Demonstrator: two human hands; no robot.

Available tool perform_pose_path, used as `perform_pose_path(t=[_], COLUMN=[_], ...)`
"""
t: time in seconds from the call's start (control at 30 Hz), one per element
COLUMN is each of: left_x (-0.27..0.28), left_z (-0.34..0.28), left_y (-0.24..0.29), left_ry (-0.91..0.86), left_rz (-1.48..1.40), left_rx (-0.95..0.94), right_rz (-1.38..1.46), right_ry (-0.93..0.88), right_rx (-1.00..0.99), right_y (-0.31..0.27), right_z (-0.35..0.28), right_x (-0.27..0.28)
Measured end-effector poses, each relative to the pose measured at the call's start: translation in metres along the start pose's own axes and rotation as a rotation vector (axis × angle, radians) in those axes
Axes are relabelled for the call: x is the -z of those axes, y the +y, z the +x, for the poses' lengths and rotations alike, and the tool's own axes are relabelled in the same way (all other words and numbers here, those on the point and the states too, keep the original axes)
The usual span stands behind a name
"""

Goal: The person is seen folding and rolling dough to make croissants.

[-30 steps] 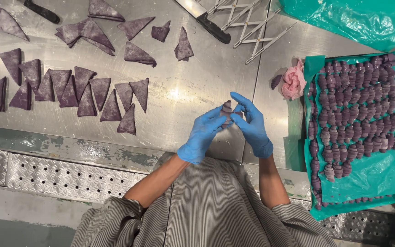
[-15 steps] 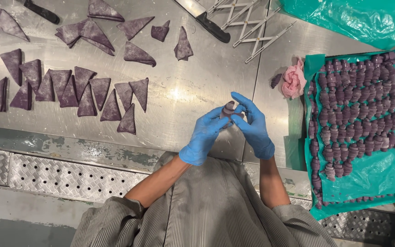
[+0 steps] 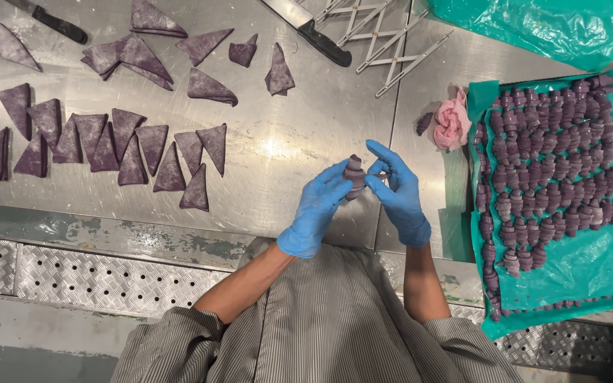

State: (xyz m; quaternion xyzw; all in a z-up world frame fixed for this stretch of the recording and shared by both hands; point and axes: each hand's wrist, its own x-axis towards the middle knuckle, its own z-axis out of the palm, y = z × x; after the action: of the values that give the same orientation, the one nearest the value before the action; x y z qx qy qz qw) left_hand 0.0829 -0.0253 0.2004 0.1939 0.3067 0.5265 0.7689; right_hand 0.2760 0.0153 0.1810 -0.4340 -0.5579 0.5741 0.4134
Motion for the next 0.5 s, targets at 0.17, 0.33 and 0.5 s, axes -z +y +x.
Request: perform_pose_path(t=[0.17, 0.33, 0.5], left_x=[0.017, 0.004, 0.013], left_z=[0.007, 0.001, 0.004], left_y=[-0.027, -0.011, -0.026], left_ry=[0.006, 0.019, 0.011], left_rz=[0.016, -0.007, 0.062], left_rx=[0.03, 0.03, 0.058], right_rz=[0.018, 0.028, 0.014], right_ry=[-0.003, 0.021, 0.012], right_rx=[-0.003, 0.001, 0.043], right_y=[0.0, 0.006, 0.009], right_z=[-0.003, -0.003, -0.005], right_x=[0.0, 0.004, 0.003])
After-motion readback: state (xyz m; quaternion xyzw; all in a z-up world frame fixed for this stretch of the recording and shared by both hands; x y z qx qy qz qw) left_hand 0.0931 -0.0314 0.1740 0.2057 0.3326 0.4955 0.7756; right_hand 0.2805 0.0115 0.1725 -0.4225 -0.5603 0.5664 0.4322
